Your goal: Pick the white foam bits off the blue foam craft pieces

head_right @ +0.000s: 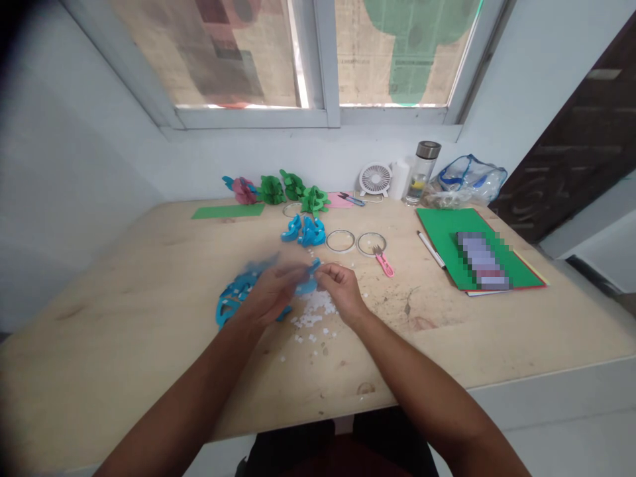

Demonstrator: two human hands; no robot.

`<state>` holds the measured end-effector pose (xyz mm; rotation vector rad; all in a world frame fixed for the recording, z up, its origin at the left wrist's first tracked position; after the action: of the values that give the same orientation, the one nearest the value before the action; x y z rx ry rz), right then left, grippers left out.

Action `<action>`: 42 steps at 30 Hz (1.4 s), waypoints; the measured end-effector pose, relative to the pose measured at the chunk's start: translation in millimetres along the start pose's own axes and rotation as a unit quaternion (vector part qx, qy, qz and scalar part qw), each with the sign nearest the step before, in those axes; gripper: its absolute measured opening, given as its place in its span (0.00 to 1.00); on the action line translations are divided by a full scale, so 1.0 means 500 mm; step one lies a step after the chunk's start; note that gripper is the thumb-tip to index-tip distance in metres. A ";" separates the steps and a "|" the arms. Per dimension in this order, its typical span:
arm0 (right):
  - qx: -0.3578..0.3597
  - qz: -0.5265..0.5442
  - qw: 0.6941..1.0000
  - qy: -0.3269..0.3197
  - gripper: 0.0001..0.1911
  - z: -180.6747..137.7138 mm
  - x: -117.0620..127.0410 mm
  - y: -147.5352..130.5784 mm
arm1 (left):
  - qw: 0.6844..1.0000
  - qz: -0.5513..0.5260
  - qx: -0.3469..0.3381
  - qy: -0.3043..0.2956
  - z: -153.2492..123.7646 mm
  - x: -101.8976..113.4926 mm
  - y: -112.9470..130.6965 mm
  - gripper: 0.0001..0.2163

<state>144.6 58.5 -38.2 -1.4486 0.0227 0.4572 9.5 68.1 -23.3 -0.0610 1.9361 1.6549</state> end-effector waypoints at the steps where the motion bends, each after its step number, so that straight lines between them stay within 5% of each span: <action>1: 0.000 -0.002 1.000 -0.002 0.06 -0.001 -0.001 -0.001 | 1.000 -0.001 -0.002 0.002 0.000 0.001 0.000 0.10; 26: -0.003 0.002 1.000 0.011 0.06 -0.004 -0.009 -0.015 | 0.999 0.051 -0.003 -0.009 -0.004 -0.009 0.006 0.10; 34: -0.015 -0.017 0.999 0.045 0.07 0.001 0.005 -0.001 | 0.986 0.159 -0.046 0.019 -0.011 -0.018 0.033 0.07; 38: -0.025 -0.028 0.997 0.064 0.08 0.005 0.014 0.011 | 0.957 0.245 -0.138 0.078 -0.024 -0.021 0.059 0.06; 42: -0.033 -0.045 0.995 0.081 0.08 0.004 0.017 0.014 | 0.862 0.418 -0.277 0.077 -0.050 -0.047 0.080 0.05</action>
<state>149.9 63.1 -46.9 -1.5426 0.0717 0.2690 3.2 46.3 24.3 0.5114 1.6011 2.8196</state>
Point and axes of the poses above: each hand's wrist, its own z-axis towards the middle knuckle, its own x-axis out of the back of the hand, y = z × x, the point moved 4 cm from there along z, towards the middle knuckle, and after that the axes turned 12 degrees about -y, right-handed, at the moved point
